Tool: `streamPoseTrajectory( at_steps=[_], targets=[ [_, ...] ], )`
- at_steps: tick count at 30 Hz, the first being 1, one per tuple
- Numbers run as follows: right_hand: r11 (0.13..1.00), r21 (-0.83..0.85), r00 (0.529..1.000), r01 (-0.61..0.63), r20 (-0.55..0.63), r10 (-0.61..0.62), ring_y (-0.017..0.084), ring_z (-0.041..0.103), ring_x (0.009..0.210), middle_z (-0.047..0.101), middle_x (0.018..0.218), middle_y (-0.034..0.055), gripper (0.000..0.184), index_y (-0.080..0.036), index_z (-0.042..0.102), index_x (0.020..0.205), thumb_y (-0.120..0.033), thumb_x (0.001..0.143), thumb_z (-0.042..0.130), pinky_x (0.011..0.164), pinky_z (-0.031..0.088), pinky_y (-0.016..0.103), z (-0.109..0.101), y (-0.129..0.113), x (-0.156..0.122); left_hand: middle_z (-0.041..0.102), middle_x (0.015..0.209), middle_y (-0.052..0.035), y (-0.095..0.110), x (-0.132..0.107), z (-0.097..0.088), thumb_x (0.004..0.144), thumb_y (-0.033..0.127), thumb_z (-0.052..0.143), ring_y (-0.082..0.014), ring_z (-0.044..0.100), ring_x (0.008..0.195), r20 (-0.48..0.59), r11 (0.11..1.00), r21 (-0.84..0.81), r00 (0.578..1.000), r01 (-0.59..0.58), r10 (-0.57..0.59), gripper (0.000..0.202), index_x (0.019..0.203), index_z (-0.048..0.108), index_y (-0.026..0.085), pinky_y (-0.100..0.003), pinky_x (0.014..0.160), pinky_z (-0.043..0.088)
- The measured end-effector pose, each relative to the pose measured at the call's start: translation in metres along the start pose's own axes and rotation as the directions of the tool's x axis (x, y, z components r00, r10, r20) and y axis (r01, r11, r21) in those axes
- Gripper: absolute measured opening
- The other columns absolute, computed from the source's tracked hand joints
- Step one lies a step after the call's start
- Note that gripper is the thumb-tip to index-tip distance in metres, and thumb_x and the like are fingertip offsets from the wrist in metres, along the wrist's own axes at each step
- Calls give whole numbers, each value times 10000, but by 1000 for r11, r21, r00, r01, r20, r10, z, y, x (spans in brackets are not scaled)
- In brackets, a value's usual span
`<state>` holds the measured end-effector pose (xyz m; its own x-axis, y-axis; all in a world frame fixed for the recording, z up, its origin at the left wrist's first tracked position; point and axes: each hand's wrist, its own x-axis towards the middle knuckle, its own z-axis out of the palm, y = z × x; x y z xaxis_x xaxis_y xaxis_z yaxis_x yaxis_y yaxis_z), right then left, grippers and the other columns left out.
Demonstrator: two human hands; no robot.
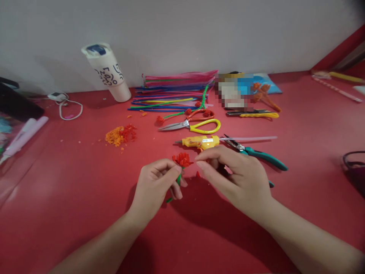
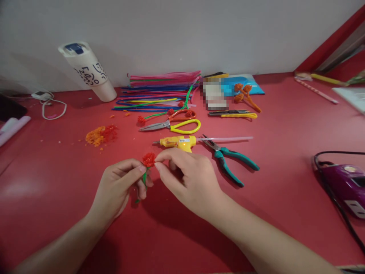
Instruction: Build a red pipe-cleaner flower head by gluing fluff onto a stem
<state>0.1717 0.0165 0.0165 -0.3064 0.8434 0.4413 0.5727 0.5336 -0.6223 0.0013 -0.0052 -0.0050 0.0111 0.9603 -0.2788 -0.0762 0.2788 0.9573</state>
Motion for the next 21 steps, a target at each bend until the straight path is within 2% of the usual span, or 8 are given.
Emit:
streamPoseTrajectory(
  at_steps=[3,6,8,11,14,17,21],
  targets=[
    [1000,-4,1000,27,10,-27,59,470,445,540,545,-68,95,-207,610,823,-137,826,545,441,334,195,2,-1,-1,641,527,19,1,-1,0,779,242,567,-74,520,341,-14,998,50,999,-34,34,197,594,574,175,-174,355,406],
    [995,-30,996,91,24,-90,63,479,445,559,548,-65,83,-202,598,853,-144,834,542,453,351,192,5,-1,-4,602,484,35,1,-4,-1,794,232,549,-85,548,385,-23,962,234,989,-138,148,196,609,586,182,-179,412,432],
    [981,-62,983,183,31,-181,72,504,465,601,579,-49,80,-200,593,874,-152,850,533,487,381,197,7,0,-6,586,466,39,0,-6,-2,800,215,535,-96,563,422,-12,882,400,961,-248,276,195,615,589,186,-190,464,446],
    [947,-117,954,300,40,-298,96,565,530,670,665,-3,99,-194,596,841,-163,876,508,555,425,220,10,2,-9,592,472,36,-2,-7,-2,795,182,522,-96,547,443,34,696,606,886,-386,462,202,601,579,192,-200,503,433],
    [928,-156,941,338,51,-335,120,610,583,692,697,24,171,-190,601,763,-153,884,487,576,440,237,12,3,-10,588,477,38,-2,-7,-1,797,174,520,-87,521,437,82,591,672,838,-447,539,214,591,576,195,-194,498,412],
    [919,-191,938,346,51,-342,123,616,585,690,675,28,210,-189,600,724,-131,882,475,568,435,237,10,2,-9,584,491,40,-1,-7,1,789,173,536,-85,521,442,76,624,640,844,-449,531,181,621,601,195,-188,500,418],
    [917,-213,940,336,23,-339,108,592,551,692,665,20,182,-188,584,749,-131,888,483,555,430,226,8,2,-8,546,481,60,-2,-8,1,767,192,585,-79,505,403,-1,805,462,907,-373,421,99,681,634,201,-188,461,419]
  ],
)
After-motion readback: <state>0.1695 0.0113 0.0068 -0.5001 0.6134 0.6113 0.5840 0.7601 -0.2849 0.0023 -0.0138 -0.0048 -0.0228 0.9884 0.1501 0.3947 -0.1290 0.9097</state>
